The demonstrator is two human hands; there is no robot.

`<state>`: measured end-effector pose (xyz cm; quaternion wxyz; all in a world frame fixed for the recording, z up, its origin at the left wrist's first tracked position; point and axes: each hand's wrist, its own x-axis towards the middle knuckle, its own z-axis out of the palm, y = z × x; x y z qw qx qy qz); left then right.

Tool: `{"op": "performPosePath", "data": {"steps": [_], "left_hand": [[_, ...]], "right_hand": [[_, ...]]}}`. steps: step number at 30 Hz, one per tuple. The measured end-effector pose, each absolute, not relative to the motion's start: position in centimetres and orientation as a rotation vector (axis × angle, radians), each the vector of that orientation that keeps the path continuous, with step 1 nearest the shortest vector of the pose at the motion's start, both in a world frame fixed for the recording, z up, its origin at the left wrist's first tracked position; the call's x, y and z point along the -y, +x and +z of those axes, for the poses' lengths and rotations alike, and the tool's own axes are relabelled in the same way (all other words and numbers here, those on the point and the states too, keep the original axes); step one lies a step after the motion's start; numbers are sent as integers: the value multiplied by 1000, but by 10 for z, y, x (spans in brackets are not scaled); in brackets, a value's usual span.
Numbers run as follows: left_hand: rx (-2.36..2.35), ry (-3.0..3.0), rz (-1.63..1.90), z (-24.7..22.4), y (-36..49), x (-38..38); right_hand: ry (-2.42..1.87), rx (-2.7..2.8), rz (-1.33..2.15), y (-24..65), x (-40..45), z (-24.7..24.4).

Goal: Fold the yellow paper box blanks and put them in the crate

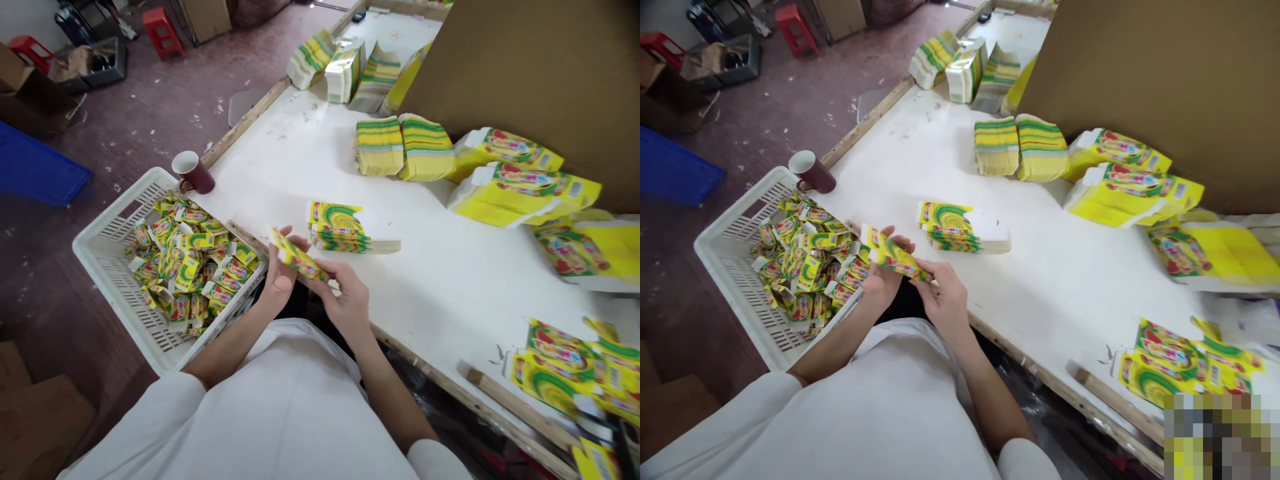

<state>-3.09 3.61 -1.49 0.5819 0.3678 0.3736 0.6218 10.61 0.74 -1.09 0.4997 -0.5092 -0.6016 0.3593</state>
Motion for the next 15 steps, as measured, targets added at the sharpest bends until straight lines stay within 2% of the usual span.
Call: {"op": "performPosePath", "data": {"steps": [5, 9, 11, 15], "left_hand": [[-1075, 934, 1376, -23, -57, -34], [-1014, 914, 1313, -18, -58, -32], [-965, 911, 1352, -15, -51, -27], [-999, 939, 1528, -9, -31, -17]], "right_hand": [[-1219, 1381, 1178, 124, -17, -4], [-1110, 1398, 1338, 122, -16, -4], [-1126, 1470, 1199, 115, -13, -6], [-1247, 1649, 706, 97, -3, -16]]}}
